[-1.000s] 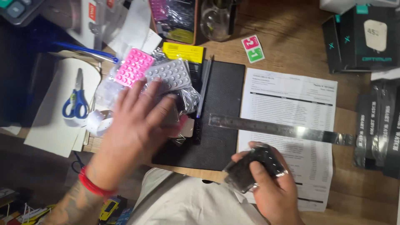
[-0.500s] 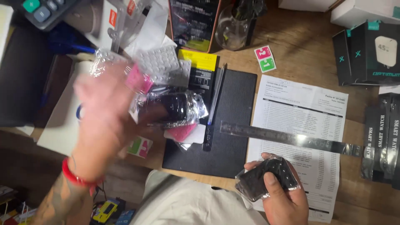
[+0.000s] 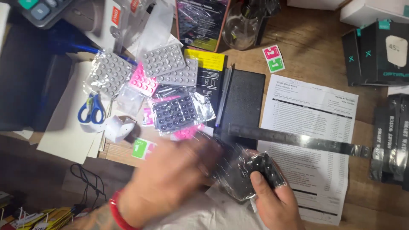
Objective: Verifying retail items against a printed inventory list using a ruler and pen
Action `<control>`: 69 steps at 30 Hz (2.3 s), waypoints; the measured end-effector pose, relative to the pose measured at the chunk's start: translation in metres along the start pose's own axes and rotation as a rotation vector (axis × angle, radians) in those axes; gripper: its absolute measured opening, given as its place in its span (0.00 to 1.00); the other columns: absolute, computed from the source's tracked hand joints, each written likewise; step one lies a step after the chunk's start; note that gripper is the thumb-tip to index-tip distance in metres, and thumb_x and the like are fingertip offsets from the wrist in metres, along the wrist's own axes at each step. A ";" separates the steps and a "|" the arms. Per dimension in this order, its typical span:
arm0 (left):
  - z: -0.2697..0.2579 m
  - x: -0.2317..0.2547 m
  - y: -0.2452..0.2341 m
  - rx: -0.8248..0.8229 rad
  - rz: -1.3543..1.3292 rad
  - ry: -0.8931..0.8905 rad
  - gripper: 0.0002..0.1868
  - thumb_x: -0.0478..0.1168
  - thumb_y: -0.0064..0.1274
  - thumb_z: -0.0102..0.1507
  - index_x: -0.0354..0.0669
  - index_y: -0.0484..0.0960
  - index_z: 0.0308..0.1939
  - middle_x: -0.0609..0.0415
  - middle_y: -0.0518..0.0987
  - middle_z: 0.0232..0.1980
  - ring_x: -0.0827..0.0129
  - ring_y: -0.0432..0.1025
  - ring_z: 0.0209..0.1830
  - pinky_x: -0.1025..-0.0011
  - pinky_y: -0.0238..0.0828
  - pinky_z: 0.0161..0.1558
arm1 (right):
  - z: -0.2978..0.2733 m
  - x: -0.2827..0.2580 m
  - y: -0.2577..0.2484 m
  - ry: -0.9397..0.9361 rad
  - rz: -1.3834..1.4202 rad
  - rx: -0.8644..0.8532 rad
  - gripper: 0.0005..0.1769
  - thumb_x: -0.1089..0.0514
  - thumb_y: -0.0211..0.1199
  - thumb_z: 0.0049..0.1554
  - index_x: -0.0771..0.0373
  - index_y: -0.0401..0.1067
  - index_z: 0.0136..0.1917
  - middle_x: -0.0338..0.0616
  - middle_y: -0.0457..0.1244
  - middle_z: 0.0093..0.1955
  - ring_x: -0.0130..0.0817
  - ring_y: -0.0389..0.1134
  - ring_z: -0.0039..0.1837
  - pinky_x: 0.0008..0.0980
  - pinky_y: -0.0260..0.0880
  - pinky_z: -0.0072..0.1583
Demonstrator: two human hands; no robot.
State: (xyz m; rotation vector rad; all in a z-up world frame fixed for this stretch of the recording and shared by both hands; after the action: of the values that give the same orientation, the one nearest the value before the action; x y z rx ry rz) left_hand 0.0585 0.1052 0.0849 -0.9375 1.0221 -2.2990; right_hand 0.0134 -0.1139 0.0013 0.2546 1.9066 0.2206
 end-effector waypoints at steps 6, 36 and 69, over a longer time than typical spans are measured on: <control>-0.002 0.033 0.030 -0.277 -0.295 0.228 0.17 0.35 0.36 0.76 0.27 0.74 0.63 0.38 0.73 0.63 0.45 0.69 0.65 0.58 0.69 0.53 | -0.010 0.023 -0.017 0.243 0.237 0.097 0.32 0.57 0.56 0.58 0.77 0.65 0.72 0.63 0.62 0.76 0.50 0.61 0.77 0.47 0.58 0.75; -0.012 0.040 0.025 -0.260 -0.262 0.316 0.17 0.34 0.37 0.76 0.31 0.76 0.63 0.39 0.74 0.69 0.43 0.69 0.69 0.51 0.66 0.68 | -0.012 0.018 -0.006 0.178 0.583 -0.189 0.40 0.47 0.74 0.60 0.69 0.61 0.75 0.66 0.58 0.74 0.53 0.62 0.73 0.52 0.64 0.69; 0.020 -0.004 -0.001 -0.150 -0.598 0.084 0.14 0.39 0.44 0.72 0.29 0.72 0.56 0.37 0.76 0.55 0.43 0.72 0.58 0.53 0.69 0.62 | -0.017 0.021 -0.018 0.298 0.257 0.351 0.30 0.73 0.60 0.49 0.72 0.68 0.67 0.69 0.68 0.54 0.62 0.70 0.54 0.61 0.72 0.57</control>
State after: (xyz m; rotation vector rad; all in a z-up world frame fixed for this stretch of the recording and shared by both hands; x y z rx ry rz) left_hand 0.0758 0.0989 0.0945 -1.3660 1.0651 -2.7876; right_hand -0.0111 -0.1261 -0.0164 0.7404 2.2019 0.0962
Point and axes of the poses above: each hand's wrist, its own z-axis towards the middle knuckle, its own y-axis out of the palm, x = y × z, the point moved 5 cm from there along z, towards the middle knuckle
